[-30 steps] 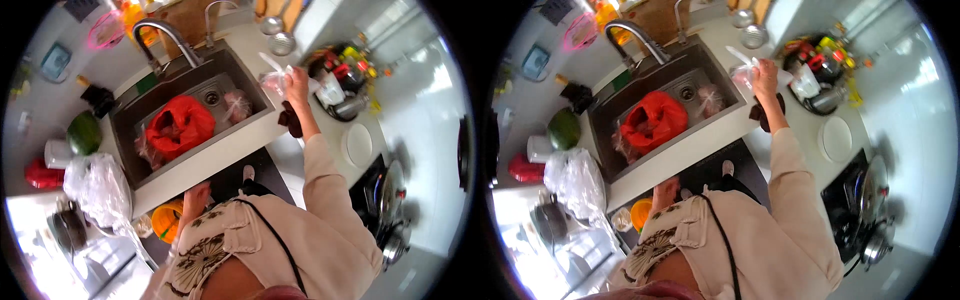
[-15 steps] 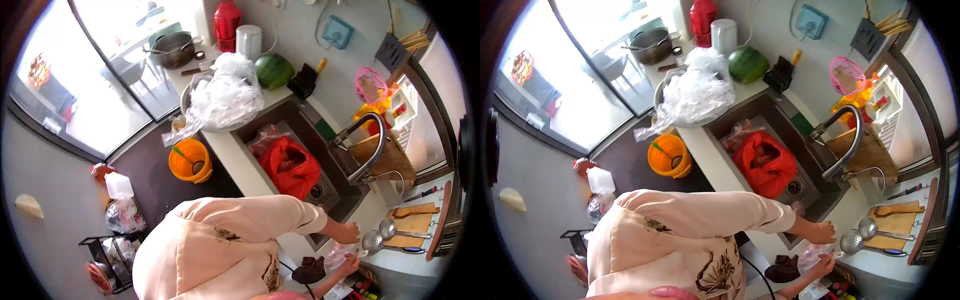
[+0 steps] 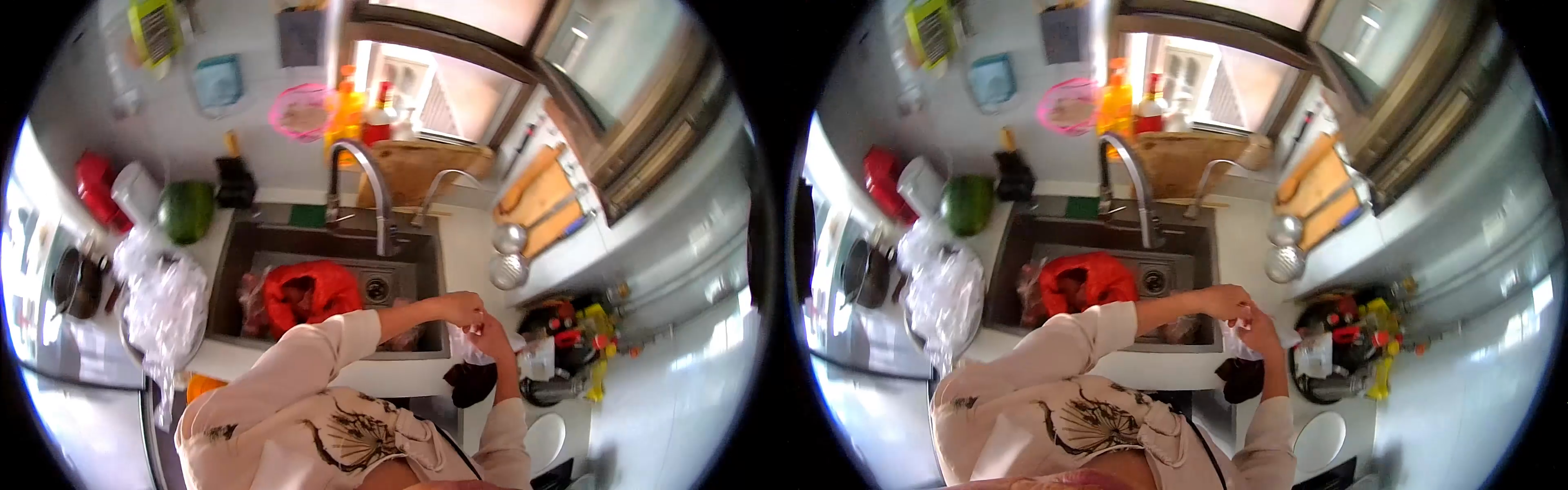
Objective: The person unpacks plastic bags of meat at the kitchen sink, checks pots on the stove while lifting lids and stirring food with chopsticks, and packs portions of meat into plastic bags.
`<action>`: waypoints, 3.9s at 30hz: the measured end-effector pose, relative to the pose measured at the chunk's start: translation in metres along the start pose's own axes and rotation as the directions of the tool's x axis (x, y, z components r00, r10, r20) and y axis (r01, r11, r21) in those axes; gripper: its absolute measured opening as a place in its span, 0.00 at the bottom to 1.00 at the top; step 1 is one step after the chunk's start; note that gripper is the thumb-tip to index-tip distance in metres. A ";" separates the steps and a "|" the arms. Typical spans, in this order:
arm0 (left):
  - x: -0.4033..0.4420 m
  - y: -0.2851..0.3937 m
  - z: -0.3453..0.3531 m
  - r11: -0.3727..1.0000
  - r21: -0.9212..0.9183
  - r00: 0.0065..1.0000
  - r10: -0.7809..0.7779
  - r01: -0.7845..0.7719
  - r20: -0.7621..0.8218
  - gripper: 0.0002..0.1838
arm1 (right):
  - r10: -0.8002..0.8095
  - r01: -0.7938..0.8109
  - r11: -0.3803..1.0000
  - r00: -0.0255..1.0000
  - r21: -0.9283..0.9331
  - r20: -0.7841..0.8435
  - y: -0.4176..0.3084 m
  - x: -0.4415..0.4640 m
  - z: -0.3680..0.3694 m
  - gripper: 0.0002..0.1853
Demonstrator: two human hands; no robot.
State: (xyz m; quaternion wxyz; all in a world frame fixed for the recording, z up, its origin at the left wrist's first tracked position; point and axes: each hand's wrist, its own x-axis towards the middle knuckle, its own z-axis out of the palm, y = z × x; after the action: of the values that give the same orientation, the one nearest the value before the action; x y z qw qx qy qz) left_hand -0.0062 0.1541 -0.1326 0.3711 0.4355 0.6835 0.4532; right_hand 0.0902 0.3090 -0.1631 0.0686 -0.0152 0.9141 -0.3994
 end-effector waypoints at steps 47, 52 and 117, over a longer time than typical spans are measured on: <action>0.098 -0.092 0.028 0.975 -0.010 0.972 0.221 -0.223 -0.078 0.08 | -0.307 -0.049 0.809 0.814 -0.585 -0.493 0.021 -0.019 -0.013 0.07; 0.090 -0.102 0.041 0.983 0.001 0.976 0.182 -0.183 -0.116 0.09 | -0.296 0.008 0.845 0.839 -0.534 -0.456 0.026 -0.042 0.004 0.12; 0.019 -0.316 -0.039 0.689 -0.408 0.219 -0.631 0.599 -0.744 0.36 | 0.377 -0.215 0.866 0.873 0.451 -0.309 0.016 -0.095 0.098 0.17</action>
State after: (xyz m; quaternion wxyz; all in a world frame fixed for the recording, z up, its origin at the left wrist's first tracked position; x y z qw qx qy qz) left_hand -0.1301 0.0943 -0.4204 0.1438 -0.1553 0.8776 0.4302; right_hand 0.1985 0.2563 -0.2299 -0.0499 0.2217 0.7979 -0.5583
